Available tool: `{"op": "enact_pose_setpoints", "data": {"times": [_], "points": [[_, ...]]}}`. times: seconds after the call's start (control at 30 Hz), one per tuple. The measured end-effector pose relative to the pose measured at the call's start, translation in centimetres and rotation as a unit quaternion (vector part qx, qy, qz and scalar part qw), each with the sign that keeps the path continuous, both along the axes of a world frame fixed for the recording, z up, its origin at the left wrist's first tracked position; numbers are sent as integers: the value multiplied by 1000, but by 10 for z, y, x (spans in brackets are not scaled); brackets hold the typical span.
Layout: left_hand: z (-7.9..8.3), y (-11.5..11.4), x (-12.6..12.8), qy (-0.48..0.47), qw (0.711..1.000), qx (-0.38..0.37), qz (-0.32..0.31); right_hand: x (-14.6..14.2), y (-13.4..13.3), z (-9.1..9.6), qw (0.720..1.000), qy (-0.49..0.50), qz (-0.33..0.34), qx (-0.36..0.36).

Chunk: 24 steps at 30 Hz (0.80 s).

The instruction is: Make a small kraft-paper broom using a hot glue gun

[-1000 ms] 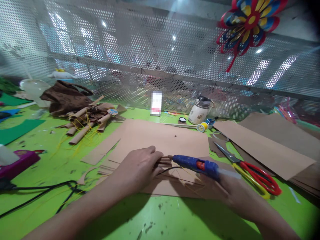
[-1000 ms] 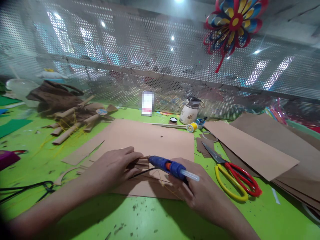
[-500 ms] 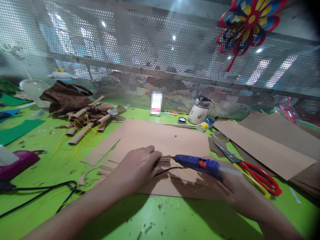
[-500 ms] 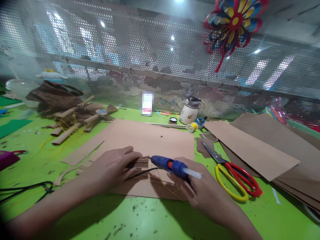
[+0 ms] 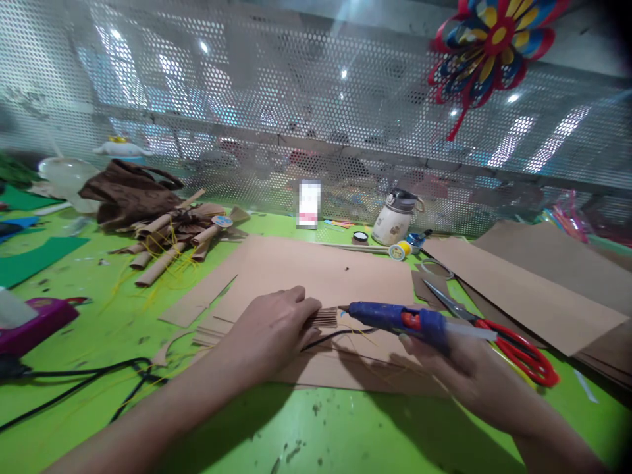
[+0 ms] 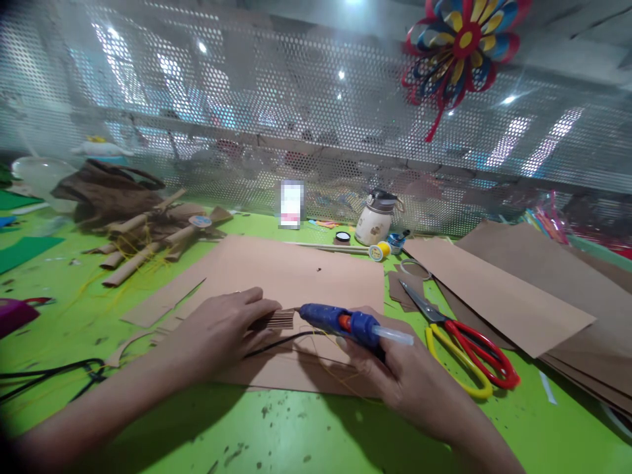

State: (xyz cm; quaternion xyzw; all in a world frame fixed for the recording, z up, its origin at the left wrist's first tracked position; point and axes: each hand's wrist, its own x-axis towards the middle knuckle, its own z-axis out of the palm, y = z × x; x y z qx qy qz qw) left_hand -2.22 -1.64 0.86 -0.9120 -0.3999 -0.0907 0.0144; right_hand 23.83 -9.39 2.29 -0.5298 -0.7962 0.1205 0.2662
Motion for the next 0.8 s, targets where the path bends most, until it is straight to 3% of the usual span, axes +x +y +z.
{"op": "enact_pose_setpoints", "data": {"times": [0.8], "points": [[-6,0,-1,7,1000,27,3,0,0,-3,1000,-4,11,0]]}}
